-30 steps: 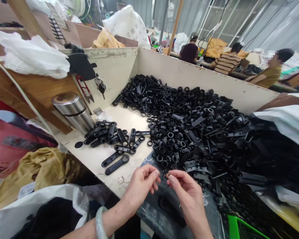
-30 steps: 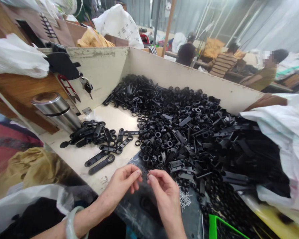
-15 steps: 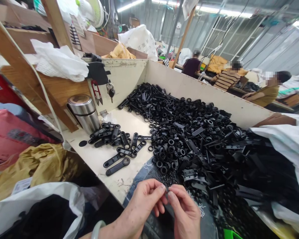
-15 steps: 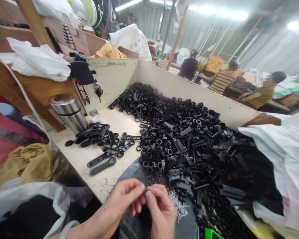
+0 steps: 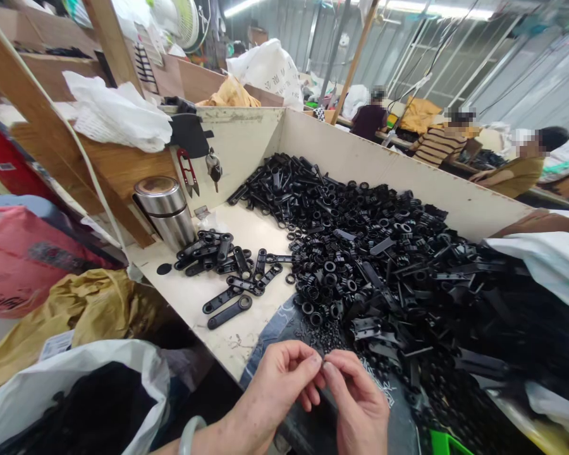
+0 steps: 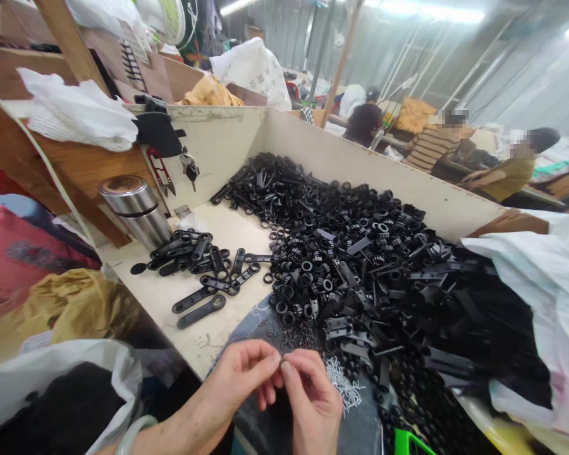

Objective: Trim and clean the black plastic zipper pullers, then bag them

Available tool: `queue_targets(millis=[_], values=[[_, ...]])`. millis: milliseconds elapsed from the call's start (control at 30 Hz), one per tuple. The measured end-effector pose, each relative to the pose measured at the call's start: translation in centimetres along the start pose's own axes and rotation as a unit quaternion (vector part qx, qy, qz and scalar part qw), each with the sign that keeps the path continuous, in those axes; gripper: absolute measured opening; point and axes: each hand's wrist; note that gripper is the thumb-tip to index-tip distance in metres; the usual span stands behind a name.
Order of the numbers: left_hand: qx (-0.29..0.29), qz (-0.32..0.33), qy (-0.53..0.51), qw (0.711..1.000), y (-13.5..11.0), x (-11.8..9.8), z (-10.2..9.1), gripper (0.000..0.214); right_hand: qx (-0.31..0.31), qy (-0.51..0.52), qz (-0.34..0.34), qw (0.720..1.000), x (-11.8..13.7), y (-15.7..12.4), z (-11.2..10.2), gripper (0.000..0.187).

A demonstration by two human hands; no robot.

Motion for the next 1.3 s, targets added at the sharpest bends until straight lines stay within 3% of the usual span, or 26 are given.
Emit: queue_targets(millis=[200, 400, 533, 633, 833, 1300], values=[[0.005, -0.009, 0.002, 1.0, -0.6, -1.1, -0.3, 0.03, 0.055, -0.008, 0.015, 0.998, 1.1, 0.1, -0.2, 0.01], [0.051, -0.047, -0.045, 0.997, -0.3, -1.2, -0.9, 0.022, 0.073, -0.033, -0.044, 0.996, 1.7, -0.3, -0.1, 0.011], [0.027, -0.071, -0.091, 0.993, -0.1, -0.9, -1.0, 0.023, 0.061, -0.098, -0.081, 0.99, 1.9, -0.5, -0.1, 0.019], [0.007, -0.083, -0.114, 0.99, -0.3, -0.9, -0.8, 0.025, 0.066, -0.17, -0.13, 0.975, 2.4, -0.4, -0.1, 0.02], [-0.011, -0.081, -0.118, 0.99, -0.7, -0.7, -0.5, 0.026, 0.077, -0.287, -0.277, 0.914, 2.9, 0.2, -0.4, 0.018], [-0.034, -0.073, -0.111, 0.991, -1.0, -0.1, -0.8, 0.029, 0.086, -0.301, -0.314, 0.896, 3.1, 0.4, -0.2, 0.016]])
Point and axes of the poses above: each hand's wrist, its own y-axis towards the middle knuckle, its own z-axis out of the palm, x = y × z, and after that the axes turned 6 degrees about -z, right-handed
